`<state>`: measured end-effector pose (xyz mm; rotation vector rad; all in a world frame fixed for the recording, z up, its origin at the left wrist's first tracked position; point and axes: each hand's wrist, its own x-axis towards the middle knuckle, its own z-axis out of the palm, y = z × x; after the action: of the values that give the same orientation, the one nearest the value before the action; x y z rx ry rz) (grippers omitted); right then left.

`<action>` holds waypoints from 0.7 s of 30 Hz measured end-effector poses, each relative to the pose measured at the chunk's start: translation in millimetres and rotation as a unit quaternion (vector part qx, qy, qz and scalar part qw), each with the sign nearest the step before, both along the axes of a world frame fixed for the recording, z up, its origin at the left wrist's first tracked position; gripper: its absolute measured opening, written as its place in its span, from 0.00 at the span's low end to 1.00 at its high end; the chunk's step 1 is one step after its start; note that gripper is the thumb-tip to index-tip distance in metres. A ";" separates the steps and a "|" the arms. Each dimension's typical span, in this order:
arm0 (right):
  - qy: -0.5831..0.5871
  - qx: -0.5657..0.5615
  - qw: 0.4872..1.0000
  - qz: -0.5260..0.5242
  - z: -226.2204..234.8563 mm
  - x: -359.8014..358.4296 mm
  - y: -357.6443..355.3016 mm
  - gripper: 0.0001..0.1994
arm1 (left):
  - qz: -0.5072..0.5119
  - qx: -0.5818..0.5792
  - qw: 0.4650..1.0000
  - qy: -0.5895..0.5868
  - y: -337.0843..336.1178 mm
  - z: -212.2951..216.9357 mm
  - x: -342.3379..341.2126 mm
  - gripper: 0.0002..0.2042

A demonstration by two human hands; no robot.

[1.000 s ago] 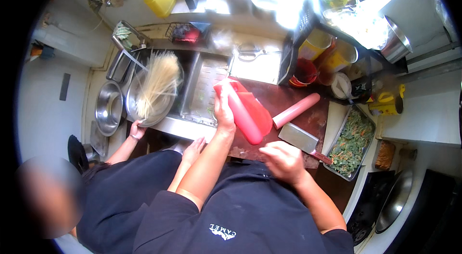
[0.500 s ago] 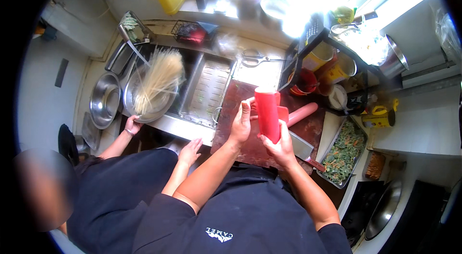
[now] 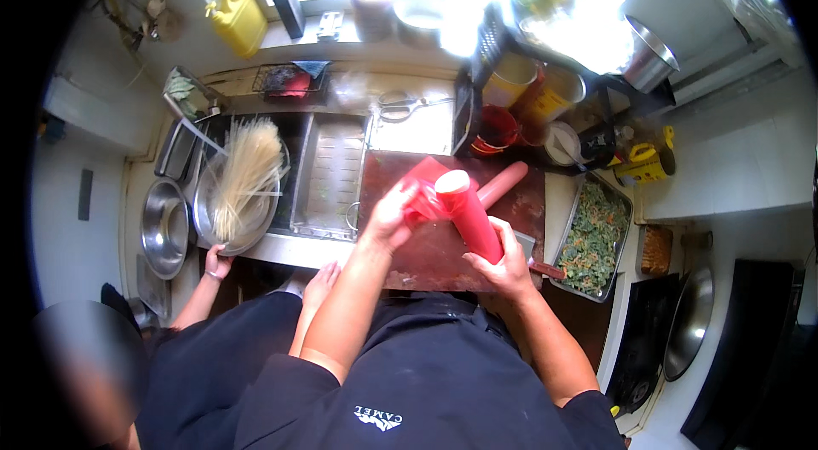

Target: The person slices a large red sausage on a wooden cutting board using a cleaver and places the slices into a metal tray.

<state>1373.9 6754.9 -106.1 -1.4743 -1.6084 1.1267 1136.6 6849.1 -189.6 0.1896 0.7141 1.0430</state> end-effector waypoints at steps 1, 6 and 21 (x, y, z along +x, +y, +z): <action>-0.044 0.011 0.999 0.002 -2.5 8.6 -5.9 0.37 | 0.013 0.023 0.999 0.024 10.3 -0.8 -8.4 0.17; -0.219 0.108 0.968 0.050 -0.1 30.4 -31.5 0.41 | 0.027 0.112 0.984 0.136 42.0 12.9 -32.4 0.11; -0.198 0.076 0.961 -0.180 -13.6 54.2 -56.0 0.44 | -0.088 0.535 0.767 0.344 -48.5 87.1 100.6 0.11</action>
<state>1428.1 6698.9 -119.8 -1.8738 -1.5504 0.5143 1237.2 6800.7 -102.5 1.6814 0.6368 1.0910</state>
